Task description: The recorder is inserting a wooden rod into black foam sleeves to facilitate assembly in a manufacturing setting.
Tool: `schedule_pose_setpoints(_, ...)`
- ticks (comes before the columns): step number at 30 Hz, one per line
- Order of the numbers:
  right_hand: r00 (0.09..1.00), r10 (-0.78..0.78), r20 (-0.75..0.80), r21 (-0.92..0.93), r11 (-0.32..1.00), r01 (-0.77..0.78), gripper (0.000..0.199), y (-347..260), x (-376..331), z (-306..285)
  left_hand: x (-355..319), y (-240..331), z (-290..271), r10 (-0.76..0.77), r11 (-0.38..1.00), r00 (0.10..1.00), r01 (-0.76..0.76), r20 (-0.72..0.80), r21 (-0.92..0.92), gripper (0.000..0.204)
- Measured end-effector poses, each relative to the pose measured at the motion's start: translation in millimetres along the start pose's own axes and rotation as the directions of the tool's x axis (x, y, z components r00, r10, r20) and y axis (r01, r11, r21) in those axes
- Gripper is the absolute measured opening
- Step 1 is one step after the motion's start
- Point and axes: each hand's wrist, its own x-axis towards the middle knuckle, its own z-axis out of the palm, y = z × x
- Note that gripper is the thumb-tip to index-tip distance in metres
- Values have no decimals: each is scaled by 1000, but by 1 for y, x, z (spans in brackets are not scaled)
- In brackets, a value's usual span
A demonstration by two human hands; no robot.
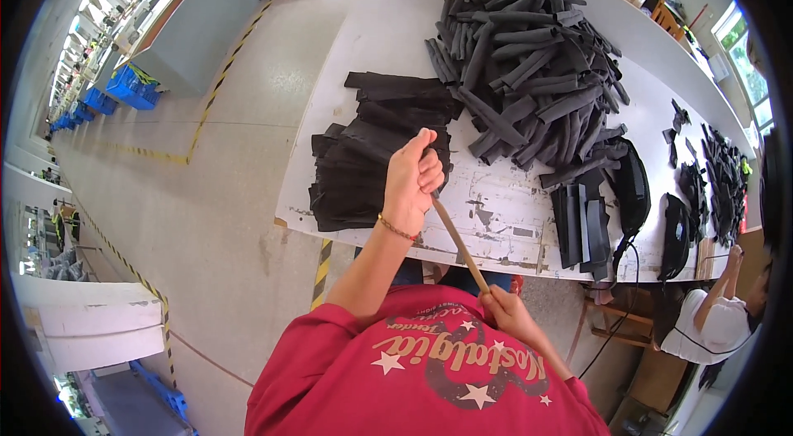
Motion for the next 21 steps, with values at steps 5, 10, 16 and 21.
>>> schedule_pose_setpoints(5,966,5,258,124,992,-38,20,29,-27,-45,36,56,-23,319,944,945,-323,-74,-59,21)
schedule_pose_setpoints(10,953,-174,-248,196,954,225,26,-25,14,-39,28,10,6,82,972,994,-97,-76,-213,19)
schedule_pose_setpoints(16,838,-510,-196,172,823,541,17,-59,86,-6,16,-39,8,-232,958,972,222,-39,-181,17)
schedule_pose_setpoints(21,861,-429,-272,475,718,508,17,-71,47,-24,14,10,19,336,938,939,-341,69,61,26)
